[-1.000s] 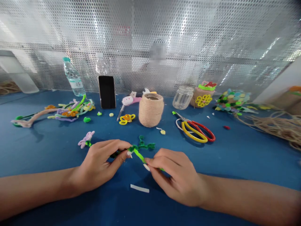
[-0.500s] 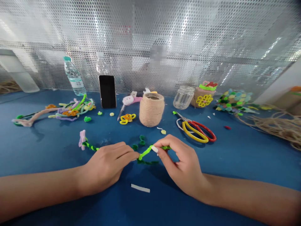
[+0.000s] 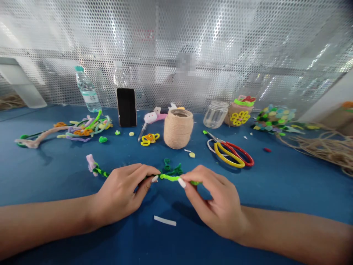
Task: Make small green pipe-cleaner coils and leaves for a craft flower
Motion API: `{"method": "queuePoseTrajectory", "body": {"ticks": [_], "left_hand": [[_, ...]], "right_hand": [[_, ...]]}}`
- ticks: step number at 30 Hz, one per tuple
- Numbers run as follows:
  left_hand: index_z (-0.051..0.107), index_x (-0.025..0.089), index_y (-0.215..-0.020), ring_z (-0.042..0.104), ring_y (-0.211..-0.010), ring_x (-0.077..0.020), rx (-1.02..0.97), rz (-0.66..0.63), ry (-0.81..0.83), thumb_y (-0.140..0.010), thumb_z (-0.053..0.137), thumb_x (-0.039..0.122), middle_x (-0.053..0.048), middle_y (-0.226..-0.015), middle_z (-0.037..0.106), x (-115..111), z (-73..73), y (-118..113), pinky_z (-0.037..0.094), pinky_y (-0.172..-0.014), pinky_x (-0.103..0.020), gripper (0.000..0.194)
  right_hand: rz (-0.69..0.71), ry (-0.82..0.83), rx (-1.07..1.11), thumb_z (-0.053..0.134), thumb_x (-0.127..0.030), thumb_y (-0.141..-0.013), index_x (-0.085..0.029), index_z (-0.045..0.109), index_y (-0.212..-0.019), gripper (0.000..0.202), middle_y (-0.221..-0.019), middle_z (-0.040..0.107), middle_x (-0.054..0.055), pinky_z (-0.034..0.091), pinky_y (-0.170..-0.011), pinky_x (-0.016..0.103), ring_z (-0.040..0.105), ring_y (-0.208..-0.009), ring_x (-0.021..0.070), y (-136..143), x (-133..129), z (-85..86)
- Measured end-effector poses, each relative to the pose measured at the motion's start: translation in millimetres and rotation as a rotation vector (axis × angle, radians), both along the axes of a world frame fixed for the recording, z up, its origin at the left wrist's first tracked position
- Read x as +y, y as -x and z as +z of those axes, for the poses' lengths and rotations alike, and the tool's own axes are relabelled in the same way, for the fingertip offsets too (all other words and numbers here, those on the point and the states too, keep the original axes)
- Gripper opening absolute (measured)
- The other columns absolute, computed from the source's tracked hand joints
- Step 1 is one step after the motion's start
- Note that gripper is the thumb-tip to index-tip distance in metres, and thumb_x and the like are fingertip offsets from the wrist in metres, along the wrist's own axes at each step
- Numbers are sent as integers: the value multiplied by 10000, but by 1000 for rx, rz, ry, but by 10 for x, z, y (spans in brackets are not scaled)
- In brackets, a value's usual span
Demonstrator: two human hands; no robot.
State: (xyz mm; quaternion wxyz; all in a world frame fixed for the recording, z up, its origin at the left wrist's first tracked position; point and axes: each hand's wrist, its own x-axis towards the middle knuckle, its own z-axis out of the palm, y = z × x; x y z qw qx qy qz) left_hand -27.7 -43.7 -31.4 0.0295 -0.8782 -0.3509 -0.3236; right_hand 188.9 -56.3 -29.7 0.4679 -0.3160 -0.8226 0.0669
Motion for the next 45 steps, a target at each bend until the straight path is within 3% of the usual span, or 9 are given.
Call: {"method": "queuePoseTrajectory", "body": {"ticks": [5, 11, 16, 19, 24, 28, 32, 40, 45], "left_hand": [[554, 157, -898, 612, -674, -112, -29, -71, -23, -874, 463, 142, -16, -765, 643, -5, 4, -2, 485, -609, -207, 95], [518, 128, -865, 579, -686, -127, 25, -318, -76, -789, 398, -37, -53, -773, 629, 8, 26, 6, 491, -605, -229, 218], [504, 138, -900, 583, -696, -124, -99, -374, -73, -760, 415, -63, -53, -780, 626, -21, 33, 32, 491, -616, -229, 261], [492, 158, -915, 609, -695, -117, -178, -299, -81, -794, 420, -26, -32, -765, 630, -60, 24, 45, 495, -612, -212, 232], [534, 183, -904, 636, -639, -83, -164, -30, -139, -890, 434, 132, 1, -759, 680, -104, 35, 22, 499, -618, -161, 113], [561, 190, -875, 641, -631, -76, -141, 34, -164, -912, 437, 181, 21, -753, 695, -85, 45, 5, 490, -622, -154, 130], [565, 185, -919, 645, -623, -86, -79, 9, -181, -909, 423, 131, 20, -801, 704, -38, -5, 28, 482, -595, -181, 152], [542, 144, -1010, 655, -700, -113, 177, -153, -302, -884, 327, 41, -26, -877, 702, -18, 20, 67, 478, -584, -218, 269], [536, 111, -1015, 652, -676, -138, 326, -315, -365, -921, 259, 93, -65, -884, 710, -40, 154, 59, 497, -589, -249, 294]], "right_hand": [[-132, 184, 122, 507, -138, -849, -192, 561, -790, 97, -650, 591, -34, 428, -523, 193, 549, -544, 90, 13, 81, 21], [-116, 256, 110, 517, -145, -845, -183, 558, -745, 115, -621, 562, -39, 396, -512, 189, 509, -528, 82, 15, 119, 6], [-46, 336, -1, 521, -163, -850, -181, 552, -748, 108, -669, 576, -28, 393, -540, 199, 523, -586, 93, 5, 121, -33], [15, 267, -88, 484, -116, -847, -175, 556, -785, 113, -713, 591, -9, 403, -577, 214, 537, -632, 106, 0, 100, -48], [76, 75, -217, 466, -120, -867, -149, 585, -817, 131, -727, 607, 31, 416, -584, 235, 540, -642, 128, 9, 67, -69], [176, -126, -386, 465, -139, -879, -119, 629, -822, 174, -685, 619, 50, 415, -561, 263, 528, -613, 150, 27, 28, -76], [269, -351, -467, 458, -98, -859, -87, 654, -816, 201, -635, 607, 48, 368, -502, 284, 490, -561, 155, 36, -15, -44], [289, -494, -311, 483, -62, -814, -43, 615, -829, 134, -602, 585, 52, 402, -503, 285, 493, -548, 151, -5, -72, -6], [99, -255, -103, 479, -69, -842, -109, 565, -886, 105, -686, 599, 33, 433, -567, 247, 521, -616, 125, -19, -57, -17]]}}
